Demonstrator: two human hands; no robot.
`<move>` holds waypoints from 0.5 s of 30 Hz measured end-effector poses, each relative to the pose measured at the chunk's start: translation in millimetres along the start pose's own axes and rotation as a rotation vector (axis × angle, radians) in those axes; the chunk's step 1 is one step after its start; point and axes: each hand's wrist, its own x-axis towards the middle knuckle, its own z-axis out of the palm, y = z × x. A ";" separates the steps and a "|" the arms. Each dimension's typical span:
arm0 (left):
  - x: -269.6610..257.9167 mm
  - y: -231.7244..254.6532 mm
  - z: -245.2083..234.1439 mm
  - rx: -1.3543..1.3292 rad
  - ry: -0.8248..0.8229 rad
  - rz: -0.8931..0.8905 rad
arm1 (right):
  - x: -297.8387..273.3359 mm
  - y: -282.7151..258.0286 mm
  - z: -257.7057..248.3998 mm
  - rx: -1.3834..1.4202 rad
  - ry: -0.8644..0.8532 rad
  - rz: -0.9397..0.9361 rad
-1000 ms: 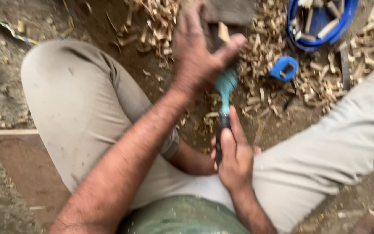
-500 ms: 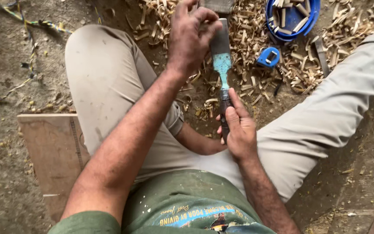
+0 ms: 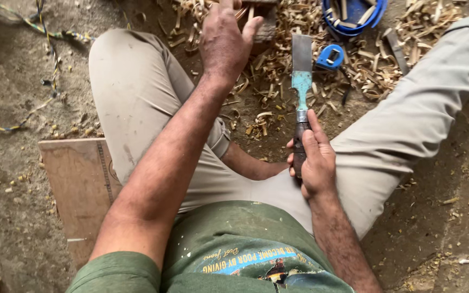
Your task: The person carves a wooden object using a chisel and a wooden mallet while sitting on the floor.
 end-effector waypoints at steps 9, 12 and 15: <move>-1.1 -7.9 2.7 0.160 -0.101 0.139 | 2.7 -0.9 -1.6 0.028 0.015 0.037; -12.2 4.4 -18.6 0.007 -0.220 -0.020 | 2.0 -1.0 -2.5 0.001 0.011 0.030; -21.6 8.6 -36.7 -0.180 -0.349 -0.151 | 4.9 -0.1 -3.0 -0.035 0.006 0.010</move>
